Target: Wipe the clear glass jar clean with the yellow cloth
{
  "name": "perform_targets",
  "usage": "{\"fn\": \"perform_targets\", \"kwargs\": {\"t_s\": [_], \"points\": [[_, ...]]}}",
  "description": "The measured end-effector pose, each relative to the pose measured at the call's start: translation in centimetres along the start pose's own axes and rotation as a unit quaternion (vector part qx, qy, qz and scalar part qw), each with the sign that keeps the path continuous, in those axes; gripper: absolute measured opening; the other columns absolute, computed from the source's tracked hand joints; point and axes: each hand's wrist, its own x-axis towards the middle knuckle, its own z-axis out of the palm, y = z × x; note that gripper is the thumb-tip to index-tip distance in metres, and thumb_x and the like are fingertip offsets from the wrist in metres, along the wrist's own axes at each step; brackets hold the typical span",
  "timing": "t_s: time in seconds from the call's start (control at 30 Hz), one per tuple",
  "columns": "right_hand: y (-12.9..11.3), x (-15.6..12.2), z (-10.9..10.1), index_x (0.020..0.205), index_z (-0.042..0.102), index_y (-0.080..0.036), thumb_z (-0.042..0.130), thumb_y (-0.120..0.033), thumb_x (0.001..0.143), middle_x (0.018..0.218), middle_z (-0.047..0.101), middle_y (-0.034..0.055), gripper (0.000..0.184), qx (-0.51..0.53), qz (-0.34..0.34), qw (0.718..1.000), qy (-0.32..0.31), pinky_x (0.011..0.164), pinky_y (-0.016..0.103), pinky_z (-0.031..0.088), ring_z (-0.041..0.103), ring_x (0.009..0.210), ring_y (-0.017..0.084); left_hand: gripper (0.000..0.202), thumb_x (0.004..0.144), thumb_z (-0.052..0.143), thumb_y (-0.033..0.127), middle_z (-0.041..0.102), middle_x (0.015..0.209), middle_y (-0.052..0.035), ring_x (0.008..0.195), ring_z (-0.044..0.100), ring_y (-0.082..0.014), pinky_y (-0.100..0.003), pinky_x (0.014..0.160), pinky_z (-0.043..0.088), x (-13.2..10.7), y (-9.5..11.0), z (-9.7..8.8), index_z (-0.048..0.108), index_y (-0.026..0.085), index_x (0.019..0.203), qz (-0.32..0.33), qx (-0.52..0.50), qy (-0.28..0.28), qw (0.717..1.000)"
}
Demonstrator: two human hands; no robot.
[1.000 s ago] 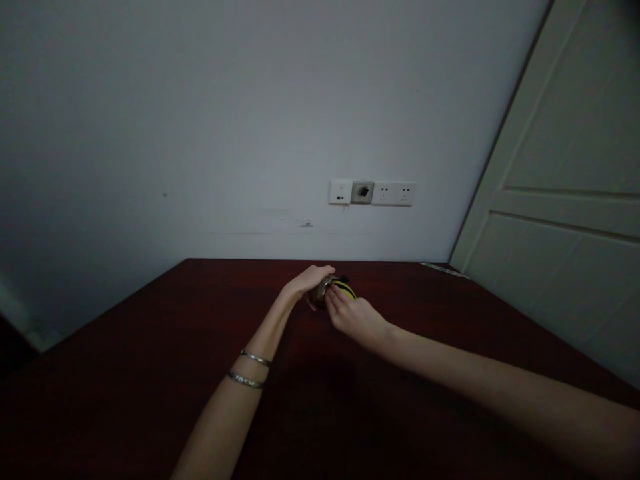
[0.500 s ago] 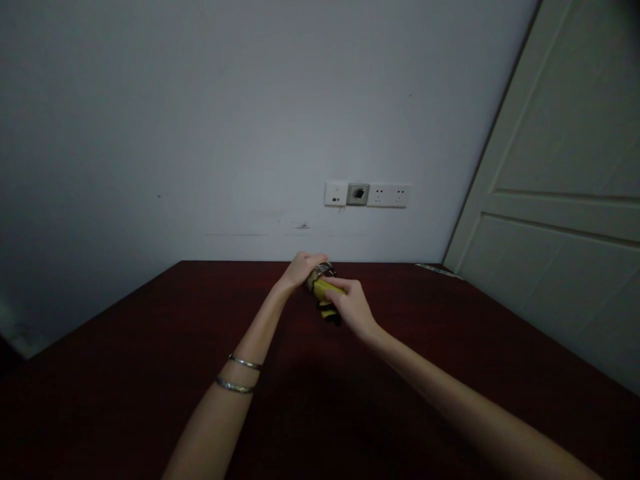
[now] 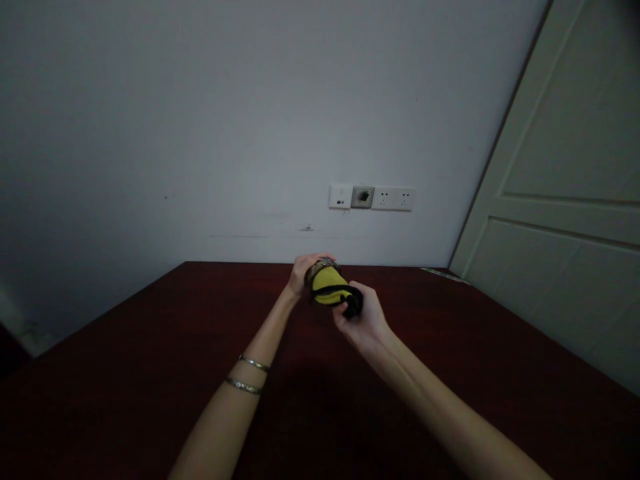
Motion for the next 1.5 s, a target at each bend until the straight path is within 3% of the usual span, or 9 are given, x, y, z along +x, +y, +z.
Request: {"fn": "perform_targets", "kwargs": {"t_s": [0.17, 0.3, 0.37, 0.47, 0.6, 0.7, 0.83, 1.07, 1.5], "points": [[-1.3, -0.8, -0.5, 0.069, 0.059, -0.014, 0.049, -0.010, 0.070, 0.055, 0.062, -0.0003, 0.011, -0.037, -0.014, 0.998, -0.053, 0.030, 0.011, 0.037, 0.052, 0.039, 0.006, 0.036, 0.071, 0.052, 0.043, 0.069, 0.065, -0.0067, 0.060, 0.064, -0.0165, -0.026, 0.060, 0.050, 0.4, 0.4, -0.9, 0.067, 0.011, 0.074, -0.116, -0.119, 0.086, 0.982], [-3.2, -0.2, -1.3, 0.092, 0.070, -0.015, 0.052, -0.011, 0.064, 0.079, 0.073, 0.0026, 0.033, -0.207, -0.271, 0.932, -0.121, 0.040, 0.017, 0.046, 0.063, 0.056, 0.011, 0.038, 0.076, 0.047, 0.043, 0.069, 0.061, -0.0099, 0.049, 0.064, -0.0213, -0.030, 0.044, 0.048, 0.8, 1.5, -2.1, 0.066, 0.010, 0.075, -0.231, -0.121, 0.066, 0.963], [-4.1, 0.5, -1.9, 0.101, 0.070, -0.016, 0.053, -0.011, 0.066, 0.092, 0.075, 0.0047, 0.040, -0.335, -0.462, 0.814, -0.108, 0.061, 0.028, 0.057, 0.069, 0.075, 0.018, 0.042, 0.077, 0.044, 0.045, 0.070, 0.066, -0.0138, 0.053, 0.067, -0.0276, -0.033, 0.039, 0.047, 0.8, 1.8, -2.5, 0.065, 0.009, 0.080, -0.296, -0.105, 0.011, 0.949], [-5.0, 1.6, -2.5, 0.113, 0.066, -0.018, 0.050, -0.008, 0.072, 0.112, 0.070, 0.0079, 0.045, -0.509, -0.659, 0.525, -0.176, 0.092, 0.041, 0.053, 0.066, 0.104, 0.022, 0.045, 0.078, 0.041, 0.047, 0.071, 0.072, -0.0162, 0.057, 0.068, -0.0300, -0.034, 0.038, 0.049, 0.8, 1.9, -2.6, 0.064, 0.009, 0.084, -0.344, -0.102, -0.075, 0.930], [-5.6, 2.1, -2.8, 0.125, 0.056, -0.012, 0.047, -0.007, 0.083, 0.123, 0.064, 0.0134, 0.043, -0.620, -0.705, 0.158, -0.306, 0.085, 0.038, 0.057, 0.055, 0.121, 0.024, 0.048, 0.079, 0.039, 0.050, 0.071, 0.068, -0.0152, 0.053, 0.067, -0.0269, -0.032, 0.035, 0.049, 0.6, 1.6, -2.2, 0.063, 0.009, 0.090, -0.391, -0.092, -0.167, 0.900], [-5.8, 2.2, -2.9, 0.120, 0.057, -0.009, 0.042, -0.010, 0.090, 0.120, 0.065, 0.0154, 0.033, -0.670, -0.661, -0.004, -0.339, 0.065, 0.031, 0.059, 0.056, 0.120, 0.025, 0.051, 0.079, 0.041, 0.053, 0.068, 0.060, -0.0137, 0.050, 0.065, -0.0280, -0.033, 0.033, 0.048, 0.3, 1.2, -2.1, 0.062, 0.009, 0.093, -0.441, -0.074, -0.194, 0.873], [-5.2, 2.2, -3.1, 0.117, 0.059, -0.008, 0.037, -0.011, 0.094, 0.126, 0.062, 0.0131, 0.032, -0.697, -0.605, -0.118, -0.368, 0.057, 0.026, 0.056, 0.055, 0.120, 0.023, 0.058, 0.079, 0.037, 0.063, 0.066, 0.056, -0.0134, 0.048, 0.065, -0.0290, -0.036, 0.032, 0.048, -0.1, 0.2, -2.1, 0.062, 0.011, 0.081, -0.504, -0.029, -0.200, 0.840], [-2.5, 2.8, -4.7, 0.124, 0.056, -0.010, 0.039, -0.003, 0.087, 0.137, 0.052, 0.0157, 0.041, -0.765, -0.552, -0.148, -0.297, 0.066, 0.030, 0.057, 0.046, 0.129, 0.024, 0.069, 0.080, 0.027, 0.070, 0.066, 0.055, -0.0154, 0.045, 0.063, -0.0275, -0.037, 0.032, 0.047, 0.0, -1.7, -2.2, 0.063, 0.012, 0.071, -0.565, 0.045, -0.213, 0.796], [0.3, 2.0, -6.7, 0.135, 0.041, -0.008, 0.019, 0.003, 0.081, 0.130, 0.054, 0.0246, 0.060, -0.766, -0.586, 0.133, -0.227, 0.065, 0.047, 0.059, 0.044, 0.131, 0.032, 0.040, 0.080, 0.050, 0.052, 0.066, 0.055, -0.0131, 0.039, 0.058, -0.0236, -0.037, 0.037, 0.047, -0.1, 1.2, -0.1, 0.064, 0.014, 0.079, -0.422, 0.143, -0.149, 0.883]]}}
